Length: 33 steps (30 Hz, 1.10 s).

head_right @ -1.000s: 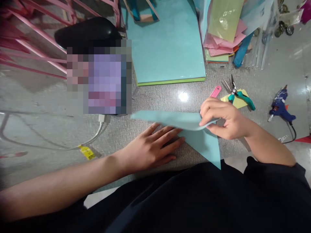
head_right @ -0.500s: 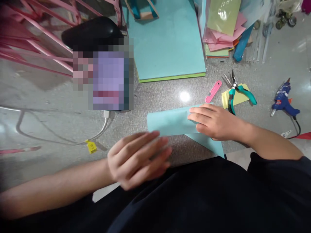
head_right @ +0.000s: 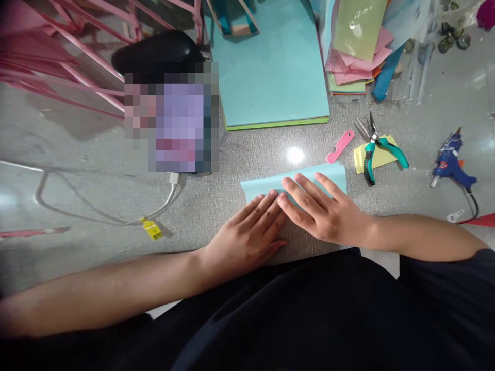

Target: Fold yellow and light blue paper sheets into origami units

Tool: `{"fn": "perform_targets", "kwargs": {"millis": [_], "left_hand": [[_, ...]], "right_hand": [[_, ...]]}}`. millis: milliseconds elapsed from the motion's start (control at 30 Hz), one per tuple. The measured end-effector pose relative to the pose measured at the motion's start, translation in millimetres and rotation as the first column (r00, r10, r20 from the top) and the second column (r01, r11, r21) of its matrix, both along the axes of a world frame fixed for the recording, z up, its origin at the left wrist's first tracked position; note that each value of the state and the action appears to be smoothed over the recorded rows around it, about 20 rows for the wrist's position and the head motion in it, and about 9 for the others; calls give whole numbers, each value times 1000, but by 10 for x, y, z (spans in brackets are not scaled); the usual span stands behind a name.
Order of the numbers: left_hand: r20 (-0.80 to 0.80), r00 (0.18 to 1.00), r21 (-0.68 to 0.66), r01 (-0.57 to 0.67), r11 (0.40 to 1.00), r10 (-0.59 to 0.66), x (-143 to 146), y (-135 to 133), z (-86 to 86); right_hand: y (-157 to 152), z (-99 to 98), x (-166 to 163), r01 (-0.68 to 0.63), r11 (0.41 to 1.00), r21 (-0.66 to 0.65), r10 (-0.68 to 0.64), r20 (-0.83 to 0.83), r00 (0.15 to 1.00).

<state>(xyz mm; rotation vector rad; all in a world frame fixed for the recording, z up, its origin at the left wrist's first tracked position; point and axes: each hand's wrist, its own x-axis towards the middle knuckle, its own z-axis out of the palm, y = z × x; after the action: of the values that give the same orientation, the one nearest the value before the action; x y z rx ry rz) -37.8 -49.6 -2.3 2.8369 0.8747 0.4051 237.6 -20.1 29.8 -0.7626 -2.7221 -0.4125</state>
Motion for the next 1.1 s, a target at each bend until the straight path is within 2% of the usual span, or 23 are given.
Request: {"fn": "perform_targets", "kwargs": {"millis": [200, 333, 600, 800, 933, 1100], "left_hand": [[53, 998, 22, 22, 1000, -23, 11, -3, 7], [108, 993, -15, 47, 999, -45, 6, 60, 35], [167, 986, -14, -24, 1000, 26, -51, 134, 144], [-8, 990, -72, -139, 988, 139, -14, 28, 75], [-86, 989, -146, -132, 980, 120, 18, -9, 12], [-114, 988, -176, -122, 977, 103, 12, -38, 9]], "right_hand": [[25, -184, -16, -74, 962, -264, 58, -70, 996], [30, -233, 32, -31, 902, -431, -2, -77, 997], [15, -253, 35, -14, 880, -476, -16, -59, 998], [29, -195, 36, -7, 861, -509, -16, -41, 999], [31, -188, 37, -21, 865, -501, -3, -48, 999], [22, -177, 31, -9, 866, -500, -26, -64, 998]]}}
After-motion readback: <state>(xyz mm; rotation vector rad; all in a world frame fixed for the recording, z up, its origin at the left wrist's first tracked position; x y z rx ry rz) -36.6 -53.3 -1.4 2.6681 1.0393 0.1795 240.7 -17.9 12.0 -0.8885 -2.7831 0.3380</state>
